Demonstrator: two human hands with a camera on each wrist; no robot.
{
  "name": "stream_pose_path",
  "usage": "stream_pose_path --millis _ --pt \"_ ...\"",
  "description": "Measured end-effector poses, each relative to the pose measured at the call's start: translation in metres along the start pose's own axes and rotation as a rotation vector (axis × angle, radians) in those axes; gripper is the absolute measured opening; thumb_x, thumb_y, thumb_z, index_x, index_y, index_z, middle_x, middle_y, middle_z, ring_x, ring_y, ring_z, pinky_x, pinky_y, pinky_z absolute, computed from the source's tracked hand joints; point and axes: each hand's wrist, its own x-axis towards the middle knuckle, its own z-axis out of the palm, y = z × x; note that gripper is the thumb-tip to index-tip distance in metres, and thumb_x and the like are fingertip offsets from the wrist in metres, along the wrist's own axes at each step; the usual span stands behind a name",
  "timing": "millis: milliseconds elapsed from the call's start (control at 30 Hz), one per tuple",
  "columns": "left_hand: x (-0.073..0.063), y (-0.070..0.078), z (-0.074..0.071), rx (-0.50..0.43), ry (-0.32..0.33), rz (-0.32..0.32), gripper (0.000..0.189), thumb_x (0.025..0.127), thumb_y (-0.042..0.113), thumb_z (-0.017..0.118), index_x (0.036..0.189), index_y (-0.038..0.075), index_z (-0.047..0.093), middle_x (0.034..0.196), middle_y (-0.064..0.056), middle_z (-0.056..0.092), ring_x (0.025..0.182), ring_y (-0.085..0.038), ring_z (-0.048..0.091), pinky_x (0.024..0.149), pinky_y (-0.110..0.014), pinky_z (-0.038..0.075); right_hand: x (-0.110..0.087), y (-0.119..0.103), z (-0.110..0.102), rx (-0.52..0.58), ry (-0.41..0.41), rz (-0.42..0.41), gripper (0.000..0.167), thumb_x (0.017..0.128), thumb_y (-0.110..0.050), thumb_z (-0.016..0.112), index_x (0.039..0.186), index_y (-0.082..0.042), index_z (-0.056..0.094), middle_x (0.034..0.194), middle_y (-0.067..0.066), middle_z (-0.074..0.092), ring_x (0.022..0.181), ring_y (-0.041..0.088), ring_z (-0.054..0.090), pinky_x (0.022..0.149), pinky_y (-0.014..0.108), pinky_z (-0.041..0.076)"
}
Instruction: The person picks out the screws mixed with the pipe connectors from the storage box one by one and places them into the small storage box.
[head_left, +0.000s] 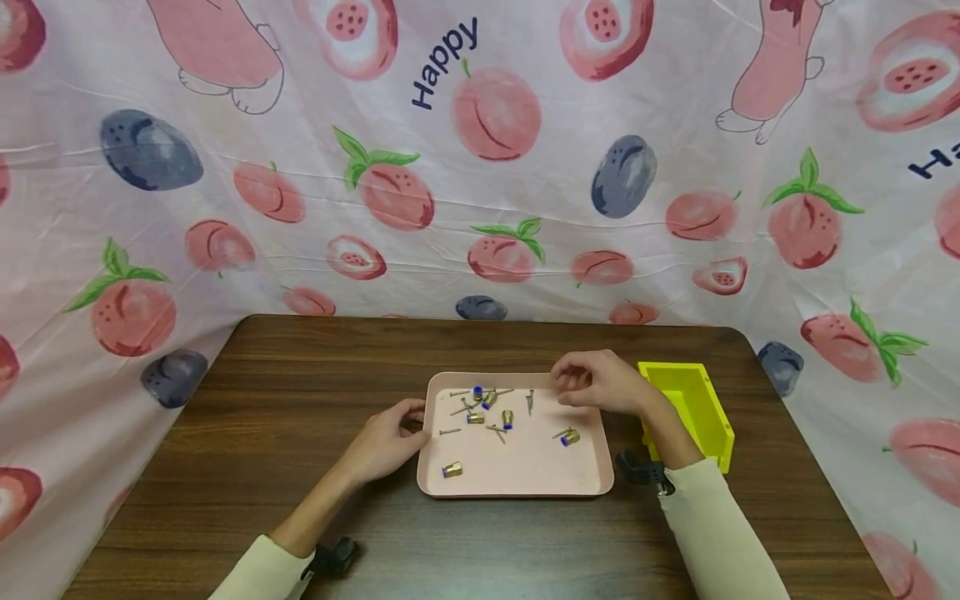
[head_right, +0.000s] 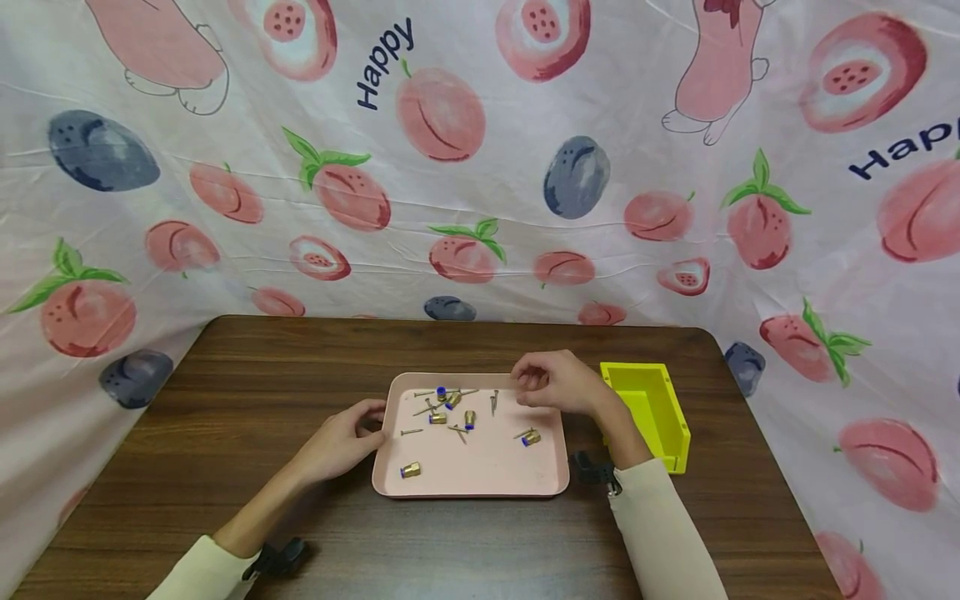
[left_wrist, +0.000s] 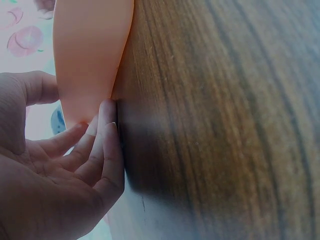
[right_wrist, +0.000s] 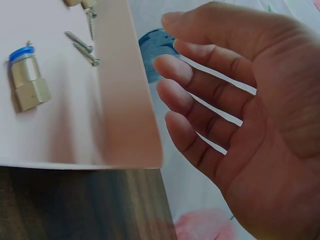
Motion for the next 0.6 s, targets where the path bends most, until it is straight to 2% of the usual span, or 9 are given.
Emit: stream_pose_path --millis 167,400,500,600 --pt "0.000 0.001 0.000 -0.003 0.000 -0.009 0.047 0.097 0.011 0.071 0.141 -0.003 0.067 0.124 -0.013 0.077 0.093 -0.017 0.073 0.089 -0.043 0.059 0.001 0.005 0.006 -0.006 -0.030 -0.008 0.029 0.089 -0.003 0.089 0.116 -0.001 0.077 0.095 0.005 0.073 0.085 0.016 0.065 0.079 0.030 0.056" --pt "0.000 0.000 0.000 0.003 0.005 -0.010 0.046 0.097 0.012 0.071 0.141 -0.002 0.067 0.124 -0.013 0.076 0.093 -0.018 0.073 0.089 -0.043 0.059 0.001 0.007 0.012 -0.014 -0.066 -0.010 0.025 0.089 0.000 0.087 0.111 -0.001 0.077 0.091 -0.001 0.071 0.083 0.015 0.064 0.079 0.029 0.056" --pt "0.001 -0.005 0.001 -0.006 0.009 0.014 0.047 0.096 0.015 0.071 0.140 -0.003 0.067 0.123 -0.015 0.077 0.092 -0.020 0.074 0.087 -0.044 0.059 0.001 0.007 0.014 -0.011 -0.075 -0.002 0.024 0.089 0.001 0.087 0.110 -0.002 0.077 0.090 -0.001 0.072 0.083 0.016 0.064 0.079 0.029 0.056" --pt "0.005 -0.018 0.004 -0.007 0.021 0.078 0.048 0.096 0.020 0.070 0.138 -0.004 0.067 0.120 -0.016 0.077 0.089 -0.021 0.074 0.081 -0.041 0.060 0.002 0.007 0.014 -0.018 -0.084 0.008 0.024 0.088 0.002 0.087 0.110 -0.002 0.077 0.090 0.000 0.072 0.083 0.015 0.063 0.080 0.029 0.056"
